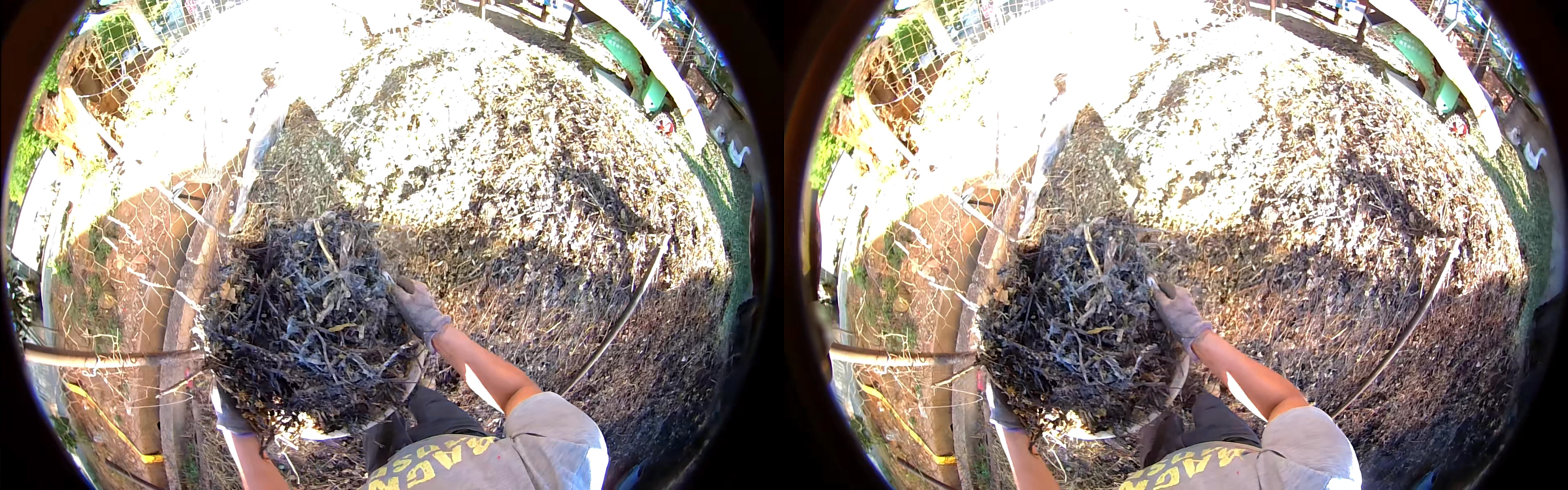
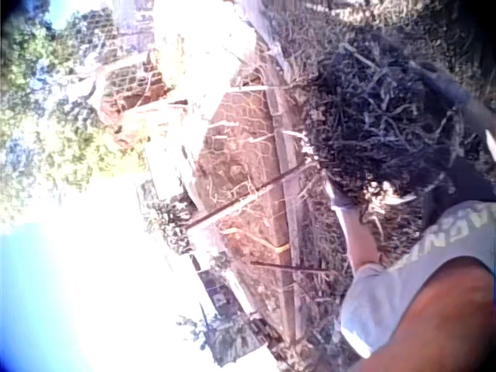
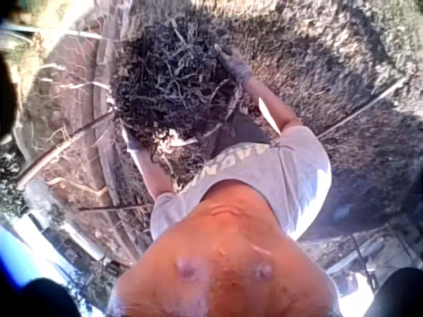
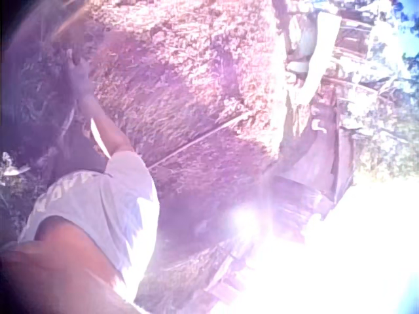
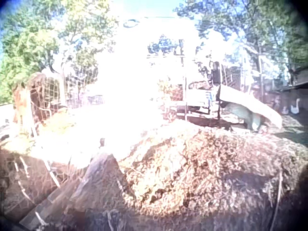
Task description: The person uses a pitchfork to scoop compost from a pile into a white bucket, then carries the bucket to a blue wheelbarrow and dumps the contents. The person repeats this process multiple times.
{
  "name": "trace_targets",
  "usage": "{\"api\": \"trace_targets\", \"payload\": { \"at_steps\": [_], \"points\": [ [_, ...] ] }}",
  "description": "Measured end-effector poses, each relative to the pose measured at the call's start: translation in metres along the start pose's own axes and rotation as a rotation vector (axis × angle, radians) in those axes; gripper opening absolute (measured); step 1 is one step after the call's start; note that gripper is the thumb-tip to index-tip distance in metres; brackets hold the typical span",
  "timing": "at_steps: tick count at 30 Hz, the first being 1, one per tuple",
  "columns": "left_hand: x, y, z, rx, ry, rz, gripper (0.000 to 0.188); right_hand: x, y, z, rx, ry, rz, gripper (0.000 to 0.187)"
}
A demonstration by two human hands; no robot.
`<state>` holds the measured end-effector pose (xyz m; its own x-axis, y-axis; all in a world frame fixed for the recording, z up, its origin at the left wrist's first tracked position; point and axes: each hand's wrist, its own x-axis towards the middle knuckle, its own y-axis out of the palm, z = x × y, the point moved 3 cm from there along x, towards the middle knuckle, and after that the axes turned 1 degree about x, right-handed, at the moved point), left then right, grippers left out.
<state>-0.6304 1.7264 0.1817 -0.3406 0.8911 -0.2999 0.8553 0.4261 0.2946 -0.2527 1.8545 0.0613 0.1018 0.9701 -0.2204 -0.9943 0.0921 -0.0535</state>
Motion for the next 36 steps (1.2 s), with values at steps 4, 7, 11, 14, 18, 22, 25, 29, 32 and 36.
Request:
{"api": "trace_targets", "payload": {
  "at_steps": [4,7,11,14,18,22,25,29,32,36],
  "points": [
    [0.071,0.064,-0.079,0.098,0.035,0.073,0.051,0.085,0.013,0.098,0.051,0.013,0.024,0.029],
    [0.146,0.132,-0.108,-0.110,-0.119,0.094,0.046,0.169,0.011,0.113,0.117,-0.060,-0.062,0.028],
    [0.284,0.176,-0.130,-0.189,-0.203,0.222,0.042,0.237,0.009,0.191,0.461,0.210,-0.152,0.028],
    [0.396,0.220,-0.144,-0.181,-0.262,0.272,0.039,0.296,-0.024,0.237,0.348,0.158,-0.238,0.023],
    [0.492,0.308,-0.145,-0.120,-0.293,0.435,0.035,0.323,-0.094,0.302,0.043,0.022,-0.469,0.017],
    [0.530,0.458,-0.173,-0.017,-0.322,0.567,0.039,0.338,-0.158,0.395,0.358,0.089,-0.772,0.019],
    [0.535,0.587,-0.191,-0.171,-0.402,0.707,0.036,0.359,-0.234,0.434,0.319,0.059,-0.839,0.020],
    [0.598,0.721,-0.161,-0.070,-0.306,0.760,0.032,0.420,-0.321,0.456,0.415,-0.010,-0.885,0.021],
    [0.603,0.834,-0.166,0.027,-0.332,0.646,0.031,0.466,-0.390,0.447,0.492,-0.008,-0.863,0.020],
    [0.641,0.926,-0.153,-0.001,-0.404,0.688,0.030,0.534,-0.480,0.448,0.207,0.062,-0.881,0.013]
  ]
}}
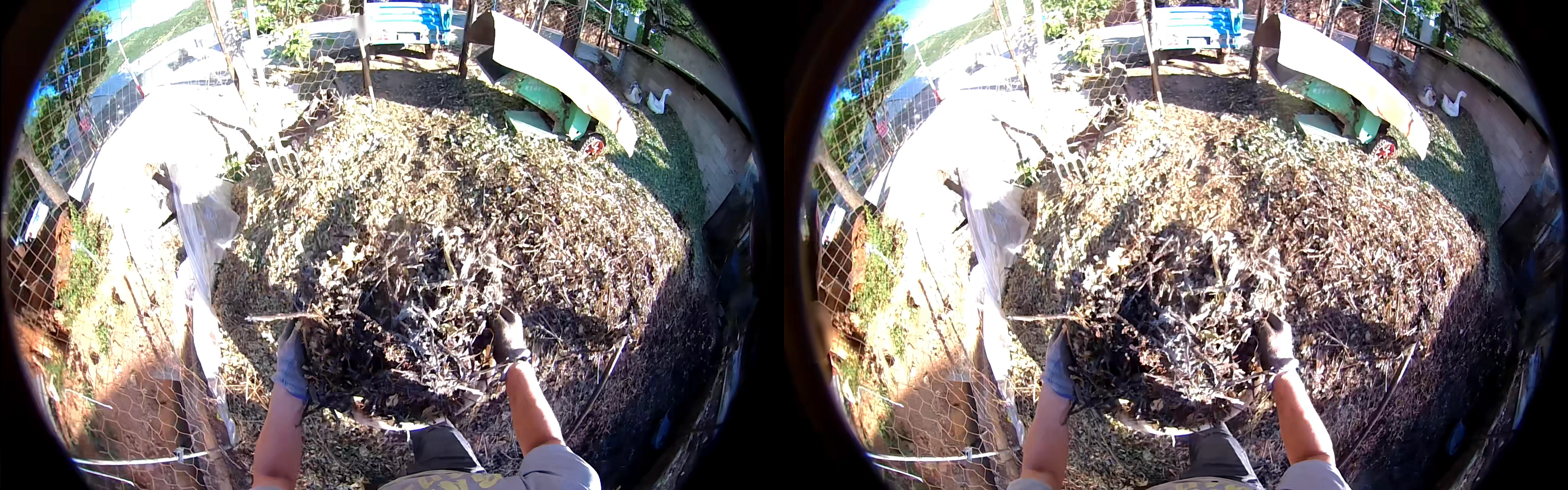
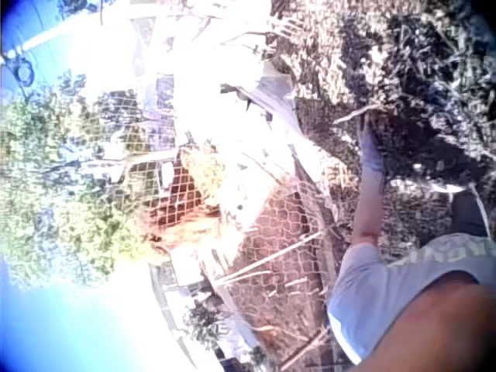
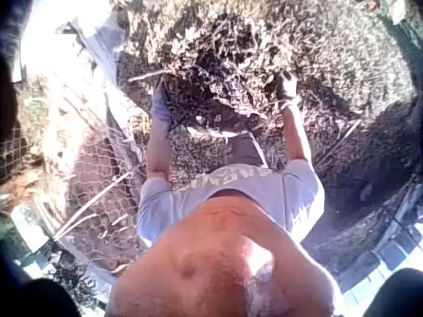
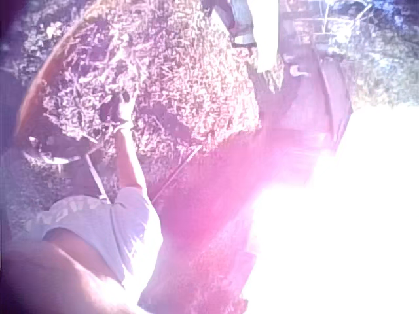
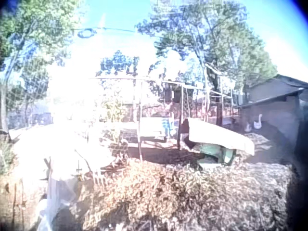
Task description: The person uses a pitchfork to scoop compost from a pile into a white bucket, then carries the bucket to a blue wheelbarrow and dumps the contents. The person repeats this process multiple times.
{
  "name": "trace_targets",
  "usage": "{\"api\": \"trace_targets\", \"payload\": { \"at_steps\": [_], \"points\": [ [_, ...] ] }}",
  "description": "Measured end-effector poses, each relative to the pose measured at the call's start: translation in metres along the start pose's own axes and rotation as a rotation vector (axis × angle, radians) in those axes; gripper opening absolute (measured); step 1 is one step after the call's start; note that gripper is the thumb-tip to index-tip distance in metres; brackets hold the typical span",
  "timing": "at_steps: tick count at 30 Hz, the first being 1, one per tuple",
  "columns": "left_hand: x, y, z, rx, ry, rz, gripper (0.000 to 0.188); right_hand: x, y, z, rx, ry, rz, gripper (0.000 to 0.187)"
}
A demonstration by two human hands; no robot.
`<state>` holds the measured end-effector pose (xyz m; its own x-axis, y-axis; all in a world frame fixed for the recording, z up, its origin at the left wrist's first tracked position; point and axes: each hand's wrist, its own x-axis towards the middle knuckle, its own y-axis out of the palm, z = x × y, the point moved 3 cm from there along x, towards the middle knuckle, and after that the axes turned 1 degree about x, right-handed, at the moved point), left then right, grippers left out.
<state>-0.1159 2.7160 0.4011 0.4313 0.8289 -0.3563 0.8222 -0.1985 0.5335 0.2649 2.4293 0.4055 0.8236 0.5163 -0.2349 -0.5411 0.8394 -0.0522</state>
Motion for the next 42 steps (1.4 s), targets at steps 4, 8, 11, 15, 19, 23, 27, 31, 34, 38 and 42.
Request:
{"api": "trace_targets", "payload": {
  "at_steps": [4,8,11,15,19,23,27,31,34,38,42],
  "points": [
    [0.000,0.115,-0.115,-0.008,-0.023,0.056,0.027,0.044,0.068,0.137,0.242,0.273,0.102,0.015],
    [0.047,0.199,-0.233,0.077,0.097,0.058,0.029,0.123,0.144,0.240,0.142,0.204,0.174,0.011],
    [0.107,0.234,-0.321,-0.071,0.062,0.093,0.030,0.189,0.228,0.293,0.215,0.254,0.217,0.012],
    [0.195,0.173,-0.308,0.180,0.205,0.039,0.030,0.230,0.252,0.285,0.209,0.227,0.228,0.010],
    [0.273,0.216,-0.357,0.143,0.133,0.046,0.030,0.300,0.265,0.315,0.059,0.070,0.143,0.016],
    [0.367,0.272,-0.378,-0.016,0.026,0.204,0.032,0.361,0.259,0.387,0.102,0.060,0.041,0.020],
    [0.439,0.356,-0.384,0.039,0.085,0.200,0.040,0.428,0.227,0.455,-0.017,-0.055,-0.054,0.015],
    [0.478,0.398,-0.391,0.154,-0.011,0.163,0.038,0.454,0.224,0.467,0.017,-0.064,-0.122,0.013],
    [0.484,0.430,-0.395,0.142,-0.132,0.149,0.034,0.469,0.212,0.446,0.107,-0.011,-0.089,0.016],
    [0.583,0.588,-0.393,0.051,-0.190,0.210,0.028,0.662,0.166,0.518,0.084,-0.029,-0.032,0.022],
    [0.687,0.712,-0.403,0.007,-0.236,0.060,0.022,0.803,0.161,0.601,0.343,0.046,0.023,0.022]
  ]
}}
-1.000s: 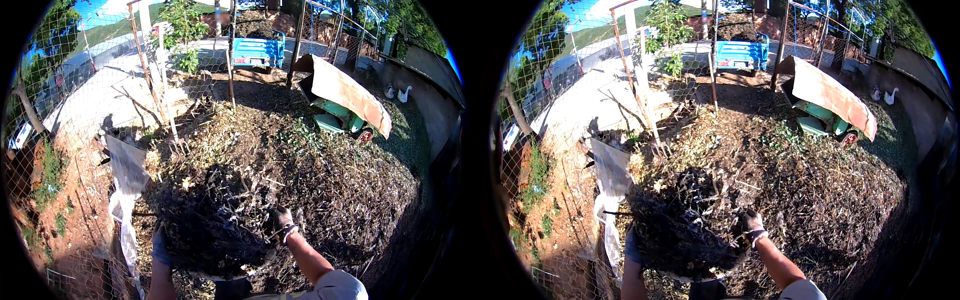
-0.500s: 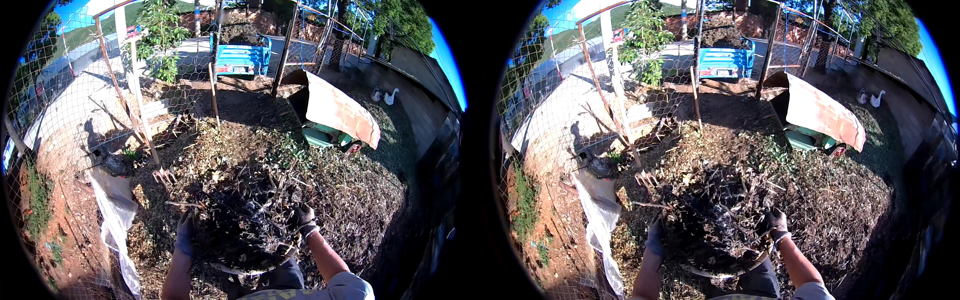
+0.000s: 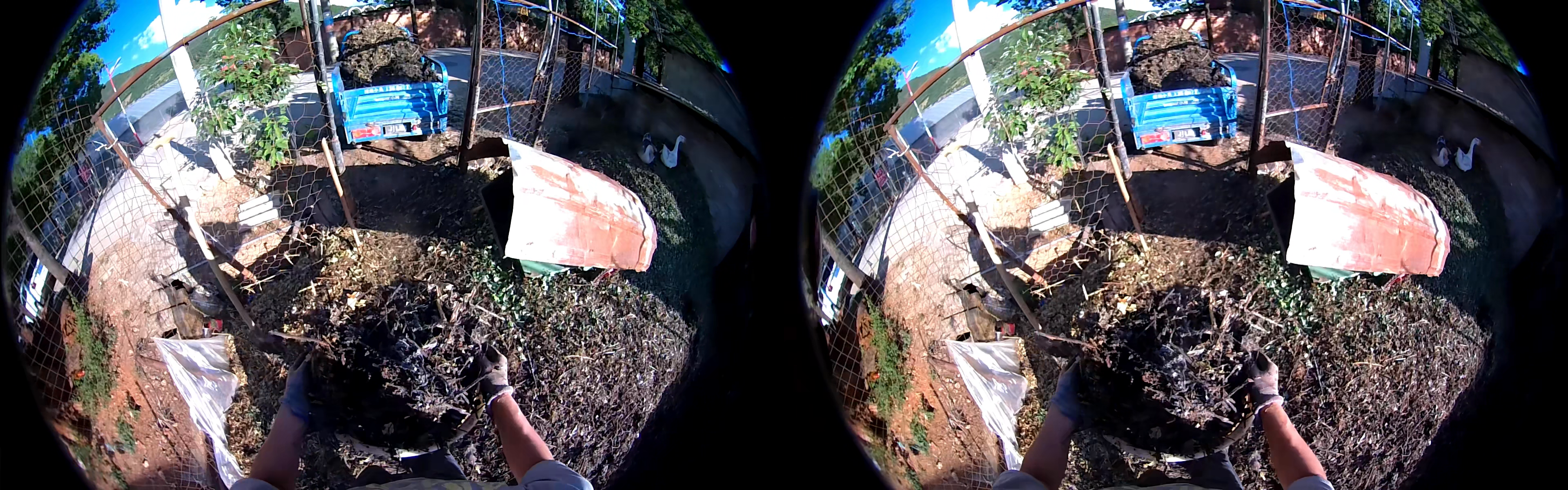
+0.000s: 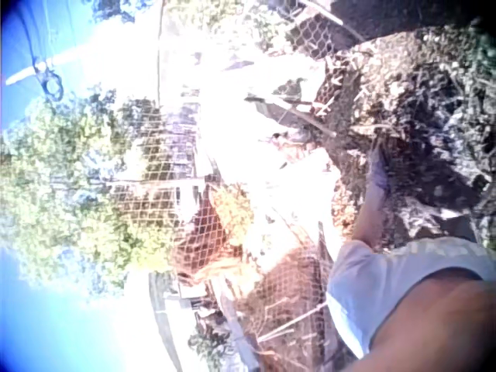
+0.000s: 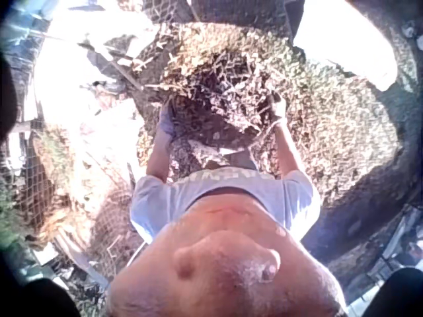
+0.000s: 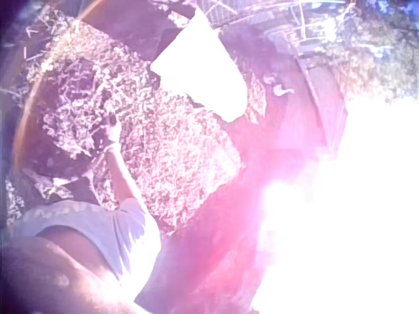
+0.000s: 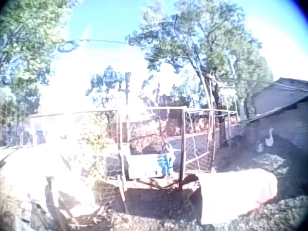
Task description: The person uses a pitchfork to scoop compost from a pile into a white bucket, then carries the bucket to a blue wheelbarrow and dumps the contents. The person repeats this process multiple times.
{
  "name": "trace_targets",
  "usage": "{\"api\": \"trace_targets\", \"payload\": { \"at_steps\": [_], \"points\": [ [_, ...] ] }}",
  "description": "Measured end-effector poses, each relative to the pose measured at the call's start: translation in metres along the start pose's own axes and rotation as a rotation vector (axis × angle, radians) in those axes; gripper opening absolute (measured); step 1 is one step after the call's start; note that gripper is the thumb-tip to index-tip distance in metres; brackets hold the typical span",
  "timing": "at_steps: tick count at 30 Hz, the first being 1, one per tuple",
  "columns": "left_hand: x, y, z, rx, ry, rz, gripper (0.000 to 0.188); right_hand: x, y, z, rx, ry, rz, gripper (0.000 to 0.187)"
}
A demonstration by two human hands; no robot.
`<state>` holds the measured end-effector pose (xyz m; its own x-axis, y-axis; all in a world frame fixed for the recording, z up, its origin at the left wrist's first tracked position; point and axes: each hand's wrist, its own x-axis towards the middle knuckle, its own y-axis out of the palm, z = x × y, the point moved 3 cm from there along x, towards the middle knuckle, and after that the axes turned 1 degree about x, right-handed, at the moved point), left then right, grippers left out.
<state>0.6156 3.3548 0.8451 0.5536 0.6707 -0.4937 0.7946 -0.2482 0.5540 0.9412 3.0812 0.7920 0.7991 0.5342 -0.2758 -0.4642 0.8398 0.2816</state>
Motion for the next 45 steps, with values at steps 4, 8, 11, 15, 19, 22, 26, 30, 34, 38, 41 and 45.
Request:
{"api": "trace_targets", "payload": {
  "at_steps": [4,8,11,15,19,22,26,30,34,38,41,45],
  "points": [
    [0.016,0.108,-0.057,-0.005,0.068,0.046,0.020,0.081,0.009,0.042,-0.012,-0.055,0.052,0.022],
    [0.117,0.134,-0.108,0.246,0.208,0.114,0.022,0.179,0.064,0.115,0.080,0.021,0.090,0.024],
    [0.221,0.145,-0.137,0.484,0.326,0.180,0.027,0.294,0.070,0.098,-0.099,-0.094,0.036,0.033],
    [0.361,0.200,-0.188,0.217,0.113,0.229,0.031,0.455,0.099,0.117,-0.144,-0.065,-0.014,0.034],
    [0.493,0.217,-0.226,0.264,0.176,0.099,0.036,0.544,0.157,0.154,-0.280,-0.151,-0.109,0.022],
    [0.582,0.258,-0.266,0.202,0.228,-0.011,0.041,0.599,0.212,0.217,-0.235,-0.115,-0.128,0.021],
    [0.721,0.279,-0.307,-0.200,0.211,0.467,0.039,0.690,0.243,0.266,-0.217,-0.151,-0.120,0.023],
    [0.825,0.333,-0.343,0.114,0.545,0.368,0.036,0.793,0.289,0.303,-0.161,-0.117,-0.105,0.027],
    [0.946,0.391,-0.370,0.304,0.455,0.195,0.036,0.935,0.304,0.302,-0.316,-0.220,-0.123,0.021],
    [1.080,0.419,-0.396,0.206,0.496,0.217,0.035,1.095,0.325,0.277,-0.383,-0.183,-0.201,0.019],
    [1.161,0.436,-0.436,0.427,0.546,0.111,0.034,1.182,0.370,0.286,-0.248,-0.118,-0.152,0.012],
    [1.250,0.499,-0.509,0.468,0.516,0.040,0.033,1.281,0.444,0.334,-0.259,-0.121,-0.134,0.013]
  ]
}}
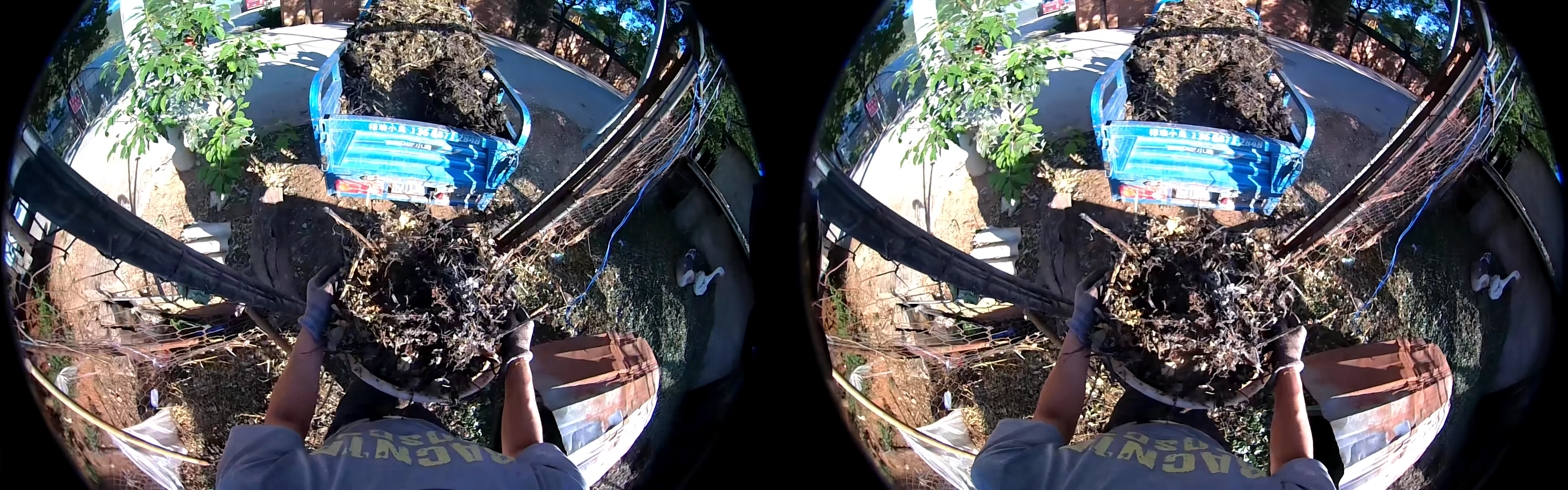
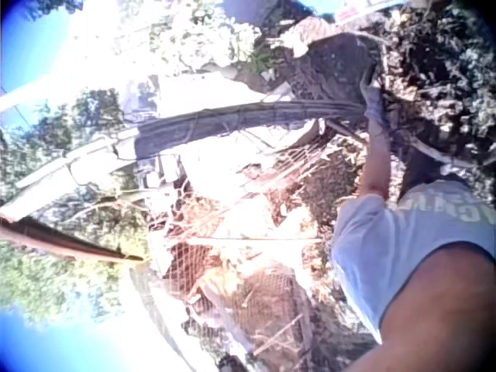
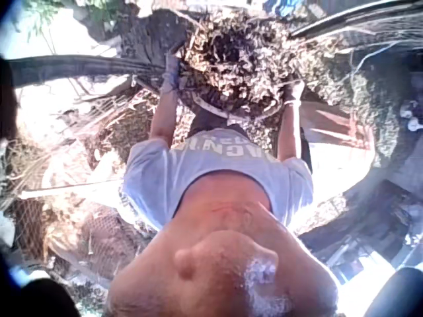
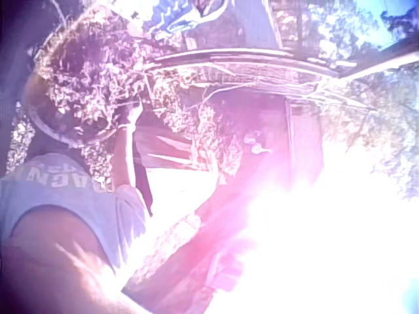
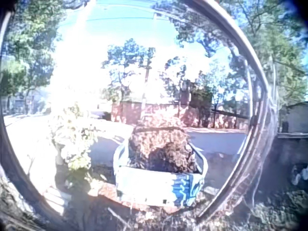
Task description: The person uses a pitchfork to scoop compost from a pile into a white bucket, then carries the bucket to a blue wheelbarrow and dumps the contents. The person repeats this process multiple times.
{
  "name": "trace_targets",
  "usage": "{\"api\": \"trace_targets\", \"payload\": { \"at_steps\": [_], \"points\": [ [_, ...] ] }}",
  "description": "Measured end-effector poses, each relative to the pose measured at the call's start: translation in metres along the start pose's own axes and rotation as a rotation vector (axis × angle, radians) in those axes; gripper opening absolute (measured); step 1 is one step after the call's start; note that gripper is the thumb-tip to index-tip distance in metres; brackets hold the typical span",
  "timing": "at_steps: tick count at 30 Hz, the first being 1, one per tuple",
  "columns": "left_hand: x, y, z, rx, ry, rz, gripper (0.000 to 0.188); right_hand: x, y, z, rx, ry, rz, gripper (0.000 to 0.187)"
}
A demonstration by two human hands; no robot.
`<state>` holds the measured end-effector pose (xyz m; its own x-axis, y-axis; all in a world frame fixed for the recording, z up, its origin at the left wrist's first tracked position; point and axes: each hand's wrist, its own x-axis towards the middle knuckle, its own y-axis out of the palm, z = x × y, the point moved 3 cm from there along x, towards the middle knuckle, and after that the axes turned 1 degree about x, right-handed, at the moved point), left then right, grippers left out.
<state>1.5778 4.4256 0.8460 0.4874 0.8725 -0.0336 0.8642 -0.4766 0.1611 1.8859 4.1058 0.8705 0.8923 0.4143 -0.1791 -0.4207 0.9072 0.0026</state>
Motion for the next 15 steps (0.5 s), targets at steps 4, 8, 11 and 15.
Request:
{"api": "trace_targets", "payload": {
  "at_steps": [4,8,11,15],
  "points": [
    [0.193,-0.015,-0.032,-0.070,0.318,0.075,0.037,0.153,0.094,0.055,-0.012,-0.184,0.012,0.017],
    [0.423,0.014,-0.212,-0.071,0.333,0.192,0.033,0.383,0.225,0.191,0.011,-0.255,0.396,0.016],
    [0.508,0.007,-0.236,0.132,0.622,0.238,0.034,0.493,0.286,0.206,-0.522,-0.539,0.514,0.019],
    [0.612,-0.051,-0.205,0.483,0.671,0.167,0.030,0.550,0.394,0.210,-1.131,-0.560,0.581,0.014]
  ]
}}
